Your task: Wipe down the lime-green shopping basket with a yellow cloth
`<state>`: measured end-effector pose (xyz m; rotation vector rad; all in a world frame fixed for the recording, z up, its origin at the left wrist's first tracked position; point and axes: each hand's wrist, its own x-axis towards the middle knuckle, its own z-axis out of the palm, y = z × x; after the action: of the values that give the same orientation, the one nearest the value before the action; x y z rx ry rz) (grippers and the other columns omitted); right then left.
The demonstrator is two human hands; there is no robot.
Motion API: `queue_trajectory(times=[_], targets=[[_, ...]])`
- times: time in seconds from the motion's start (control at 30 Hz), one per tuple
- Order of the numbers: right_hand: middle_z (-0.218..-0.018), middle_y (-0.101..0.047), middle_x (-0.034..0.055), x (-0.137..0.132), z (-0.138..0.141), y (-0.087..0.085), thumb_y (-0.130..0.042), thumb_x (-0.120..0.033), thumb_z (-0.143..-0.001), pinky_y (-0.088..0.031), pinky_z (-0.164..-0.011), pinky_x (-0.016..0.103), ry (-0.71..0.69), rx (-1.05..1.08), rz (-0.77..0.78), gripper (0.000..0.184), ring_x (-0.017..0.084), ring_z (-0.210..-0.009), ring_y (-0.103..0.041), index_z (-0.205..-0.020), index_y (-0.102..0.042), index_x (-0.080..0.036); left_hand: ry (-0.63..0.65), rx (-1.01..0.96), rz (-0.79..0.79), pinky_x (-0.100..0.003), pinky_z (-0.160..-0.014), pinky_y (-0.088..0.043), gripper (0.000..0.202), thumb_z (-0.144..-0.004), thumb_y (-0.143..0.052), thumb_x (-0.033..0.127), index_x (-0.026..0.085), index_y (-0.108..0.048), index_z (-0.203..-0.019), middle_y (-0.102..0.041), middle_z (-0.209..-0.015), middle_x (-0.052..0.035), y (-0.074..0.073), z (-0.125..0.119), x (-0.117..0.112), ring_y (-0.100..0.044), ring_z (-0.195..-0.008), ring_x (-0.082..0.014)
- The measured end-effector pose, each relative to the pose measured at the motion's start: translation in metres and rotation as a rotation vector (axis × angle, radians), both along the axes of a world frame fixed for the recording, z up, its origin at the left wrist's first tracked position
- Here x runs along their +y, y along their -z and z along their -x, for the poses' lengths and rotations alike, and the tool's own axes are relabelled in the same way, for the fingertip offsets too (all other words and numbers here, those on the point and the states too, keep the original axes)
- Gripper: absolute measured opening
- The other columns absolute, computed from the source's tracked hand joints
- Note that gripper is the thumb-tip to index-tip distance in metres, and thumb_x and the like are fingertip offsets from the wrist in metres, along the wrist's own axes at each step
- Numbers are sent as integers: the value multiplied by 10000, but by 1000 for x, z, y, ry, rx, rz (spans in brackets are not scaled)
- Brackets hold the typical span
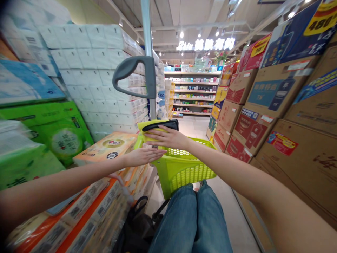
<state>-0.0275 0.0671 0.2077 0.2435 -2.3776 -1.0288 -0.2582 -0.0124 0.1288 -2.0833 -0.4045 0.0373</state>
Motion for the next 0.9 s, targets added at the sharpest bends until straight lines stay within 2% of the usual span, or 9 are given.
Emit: queue_trajectory(times=[0.23,0.3,0.43,0.5,0.57,0.7,0.77,0.83,0.9], targets=[[-1606,-306,-42,5,-1,-63,-414,-93,-977,-159,-1262,469,61,166,73,683,150,-1476,-310,-1548,-196,-397,-32,8,84,-238,-1219,-271,496,-980,-336,70,195,-456,-1444,-335,-1586,8,-7,1,4,-275,-1466,-83],[-1603,-316,-27,4,1,-54,-425,-98,-973,-141,-1265,458,77,217,62,666,152,-1476,-310,-1548,-226,-368,-50,15,90,-227,-1224,-255,512,-979,-330,67,211,-437,-1458,-306,-1598,24,-7,3,6,-247,-1474,-71],[-1563,-404,-20,7,-2,7,-461,-132,-963,-163,-1263,374,48,135,-3,579,122,-1442,-372,-1508,-357,-299,-35,-11,43,-223,-1220,-258,528,-964,-344,62,187,-410,-1473,-276,-1609,13,-2,5,7,-244,-1476,-70],[-1545,-433,-45,9,-6,24,-449,-154,-974,-153,-1263,343,29,55,-43,538,97,-1425,-394,-1487,-388,-307,-10,-57,49,-224,-1206,-281,541,-944,-362,49,177,-417,-1467,-300,-1602,-7,1,6,8,-268,-1470,-78],[-1549,-423,-66,11,-9,15,-425,-166,-991,-118,-1270,352,35,10,-59,546,84,-1432,-378,-1505,-341,-330,-7,-60,59,-229,-1208,-279,552,-935,-360,33,172,-415,-1467,-292,-1605,-2,2,5,8,-259,-1474,-80],[-1594,-334,-62,12,-9,-49,-379,-111,-995,-86,-1273,421,86,72,38,659,108,-1472,-305,-1559,-158,-371,19,-91,91,-230,-1217,-264,586,-920,-348,15,186,-398,-1479,-255,-1619,14,0,3,8,-224,-1483,-69],[-1601,-315,-70,11,-7,-68,-379,-91,-982,-98,-1271,450,89,149,102,701,128,-1480,-291,-1558,-132,-406,15,-97,111,-227,-1220,-259,595,-921,-340,14,194,-386,-1487,-250,-1620,24,-1,2,7,-209,-1485,-63],[-1599,-321,-64,8,-6,-62,-395,-92,-973,-115,-1269,472,84,195,137,713,145,-1480,-296,-1557,-137,-411,-11,-93,139,-232,-1228,-248,599,-931,-332,23,201,-357,-1503,-252,-1618,30,-1,2,7,-193,-1488,-61],[-1589,-347,-40,7,-6,-33,-424,-107,-967,-153,-1266,456,65,159,130,703,146,-1471,-320,-1561,-162,-374,-45,-97,190,-237,-1232,-242,619,-936,-332,33,226,-311,-1524,-258,-1617,34,2,2,7,-186,-1488,-58]])
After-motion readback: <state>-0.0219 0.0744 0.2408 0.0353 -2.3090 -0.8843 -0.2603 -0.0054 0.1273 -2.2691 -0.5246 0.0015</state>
